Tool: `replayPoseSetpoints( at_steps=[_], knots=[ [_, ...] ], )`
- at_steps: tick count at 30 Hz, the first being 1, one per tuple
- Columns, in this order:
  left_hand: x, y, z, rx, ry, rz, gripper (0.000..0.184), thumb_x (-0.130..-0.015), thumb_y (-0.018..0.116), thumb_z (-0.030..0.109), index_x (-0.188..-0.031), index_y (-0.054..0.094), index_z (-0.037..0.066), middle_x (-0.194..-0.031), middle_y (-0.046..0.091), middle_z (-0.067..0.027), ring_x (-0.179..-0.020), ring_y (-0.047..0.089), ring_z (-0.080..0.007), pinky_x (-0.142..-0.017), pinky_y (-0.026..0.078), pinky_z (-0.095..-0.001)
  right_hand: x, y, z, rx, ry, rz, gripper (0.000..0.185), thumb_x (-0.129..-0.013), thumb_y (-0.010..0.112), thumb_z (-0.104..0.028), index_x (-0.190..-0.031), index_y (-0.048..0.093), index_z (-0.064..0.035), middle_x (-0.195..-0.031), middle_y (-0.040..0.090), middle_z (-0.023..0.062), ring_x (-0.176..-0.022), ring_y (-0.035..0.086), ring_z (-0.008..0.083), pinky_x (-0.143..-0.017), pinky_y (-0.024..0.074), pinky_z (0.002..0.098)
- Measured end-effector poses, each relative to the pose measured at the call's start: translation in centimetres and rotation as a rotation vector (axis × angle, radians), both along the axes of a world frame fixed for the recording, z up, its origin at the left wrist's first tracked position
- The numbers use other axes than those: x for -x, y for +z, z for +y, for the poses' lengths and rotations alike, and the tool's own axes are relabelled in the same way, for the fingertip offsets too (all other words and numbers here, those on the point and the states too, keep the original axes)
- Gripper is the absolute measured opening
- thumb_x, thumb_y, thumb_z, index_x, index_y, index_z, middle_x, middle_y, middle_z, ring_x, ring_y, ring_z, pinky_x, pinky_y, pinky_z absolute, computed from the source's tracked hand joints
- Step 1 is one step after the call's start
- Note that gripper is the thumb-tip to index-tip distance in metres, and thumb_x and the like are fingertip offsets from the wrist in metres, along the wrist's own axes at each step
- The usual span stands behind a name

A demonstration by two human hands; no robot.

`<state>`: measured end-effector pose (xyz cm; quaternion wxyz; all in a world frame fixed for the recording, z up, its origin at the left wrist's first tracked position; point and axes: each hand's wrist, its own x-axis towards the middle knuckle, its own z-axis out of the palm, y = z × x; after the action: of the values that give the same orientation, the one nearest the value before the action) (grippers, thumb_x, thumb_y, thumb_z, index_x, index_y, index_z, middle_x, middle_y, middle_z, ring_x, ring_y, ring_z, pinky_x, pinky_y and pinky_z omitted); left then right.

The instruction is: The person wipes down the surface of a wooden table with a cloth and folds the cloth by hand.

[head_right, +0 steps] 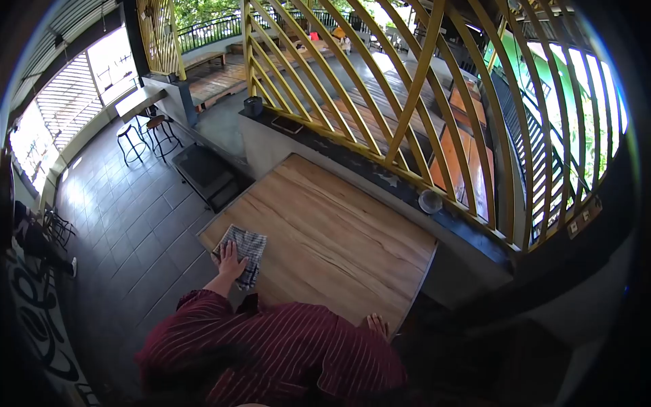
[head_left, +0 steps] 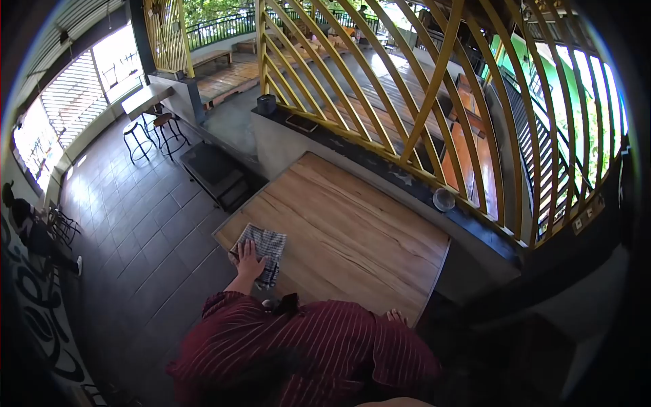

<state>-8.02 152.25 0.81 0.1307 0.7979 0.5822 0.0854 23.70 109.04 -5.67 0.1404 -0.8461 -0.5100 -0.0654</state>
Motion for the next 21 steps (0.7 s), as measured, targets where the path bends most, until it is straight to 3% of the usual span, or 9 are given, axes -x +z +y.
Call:
replayPoseSetpoints(
  at_steps=[5,8,9,11,12,14,16,20,21],
  knots=[
    [-6.1,2.4,-6.8,-0.075,-0.605,0.284,0.074,-0.076,0.045,0.051,-0.134,0.019,0.012,-0.139,0.016,-0.0059,-0.129,0.012,-0.0275,-0.102,0.008,-0.0527,2.0,0.2,0.0,0.018,0.017,0.04,0.047,-0.079,0.049,-0.027,-0.123,0.041,-0.012,-0.129,0.038,0.0066,-0.122,0.031,0.0228,-0.101,0.0203,0.0419],
    [-9.4,1.8,-11.9,0.009,-0.992,0.237,0.076,-0.075,0.048,0.053,-0.134,0.018,0.017,-0.141,0.013,-0.0031,-0.131,0.009,-0.025,-0.101,0.01,-0.0541,2.4,1.9,0.2,0.012,0.017,0.105,0.047,-0.079,0.05,-0.025,-0.123,0.041,-0.0116,-0.129,0.038,0.0064,-0.123,0.031,0.0216,-0.102,0.0189,0.0421],
    [-9.8,-0.5,-12.4,0.01,-0.992,0.246,0.076,-0.075,0.048,0.053,-0.134,0.018,0.017,-0.141,0.013,-0.0031,-0.131,0.009,-0.025,-0.101,0.01,-0.0541,2.8,2.3,0.5,0.002,-0.004,0.133,0.047,-0.078,0.05,-0.024,-0.123,0.041,-0.0114,-0.129,0.038,0.0065,-0.123,0.031,0.0216,-0.102,0.0187,0.0424],
    [-10.3,-4.6,-12.5,-0.975,-1.091,0.095,0.075,-0.075,0.048,0.054,-0.135,0.018,0.02,-0.142,0.01,-0.0015,-0.131,0.007,-0.0227,-0.101,0.01,-0.0539,3.7,3.9,0.7,0.006,-0.016,0.165,0.047,-0.078,0.05,-0.024,-0.122,0.042,-0.011,-0.129,0.039,0.007,-0.123,0.031,0.0222,-0.102,0.0187,0.0427],
    [-9.8,-5.0,-12.1,-0.975,-1.097,0.086,0.075,-0.075,0.048,0.054,-0.135,0.018,0.02,-0.142,0.01,-0.0015,-0.131,0.007,-0.0227,-0.101,0.01,-0.0539,3.7,4.5,0.8,0.008,-0.029,0.184,0.047,-0.077,0.05,-0.023,-0.122,0.042,-0.0107,-0.128,0.039,0.0074,-0.123,0.031,0.0227,-0.102,0.0186,0.0429],
    [-7.7,-4.1,-10.5,-0.563,-1.132,0.267,0.073,-0.076,0.046,0.054,-0.135,0.018,0.021,-0.142,0.01,-0.0006,-0.131,0.008,-0.0212,-0.101,0.009,-0.0538,3.8,5.1,0.9,-0.004,-0.026,0.181,0.047,-0.077,0.05,-0.022,-0.122,0.043,-0.0104,-0.128,0.04,0.0081,-0.123,0.031,0.0232,-0.102,0.0187,0.0429],
    [-5.8,-0.6,-8.2,-0.126,-0.97,0.158,0.073,-0.075,0.044,0.056,-0.135,0.019,0.02,-0.142,0.012,-0.001,-0.131,0.009,-0.0214,-0.102,0.007,-0.0531,4.1,5.7,1.0,-0.018,-0.026,0.182,0.047,-0.076,0.05,-0.021,-0.121,0.043,-0.0102,-0.127,0.04,0.0088,-0.122,0.031,0.0237,-0.102,0.0187,0.0428],
    [-2.0,0.7,-2.5,-0.056,-0.603,0.126,0.076,-0.075,0.043,0.057,-0.134,0.02,0.017,-0.141,0.015,-0.0019,-0.13,0.011,-0.0222,-0.102,0.002,-0.0513,5.1,7.0,1.3,0.003,-0.077,0.196,0.045,-0.075,0.048,-0.019,-0.12,0.044,-0.0095,-0.126,0.041,0.0097,-0.122,0.032,0.0252,-0.102,0.019,0.0422],
    [-1.0,0.7,-1.1,-0.057,-0.612,0.123,0.076,-0.075,0.043,0.057,-0.134,0.02,0.017,-0.141,0.015,-0.0019,-0.13,0.011,-0.0222,-0.102,0.002,-0.0513,5.2,7.2,1.5,0.0,-0.078,0.185,0.045,-0.075,0.048,-0.019,-0.119,0.043,-0.0092,-0.127,0.04,0.0101,-0.121,0.032,0.0259,-0.103,0.0189,0.0423]
  ],
)
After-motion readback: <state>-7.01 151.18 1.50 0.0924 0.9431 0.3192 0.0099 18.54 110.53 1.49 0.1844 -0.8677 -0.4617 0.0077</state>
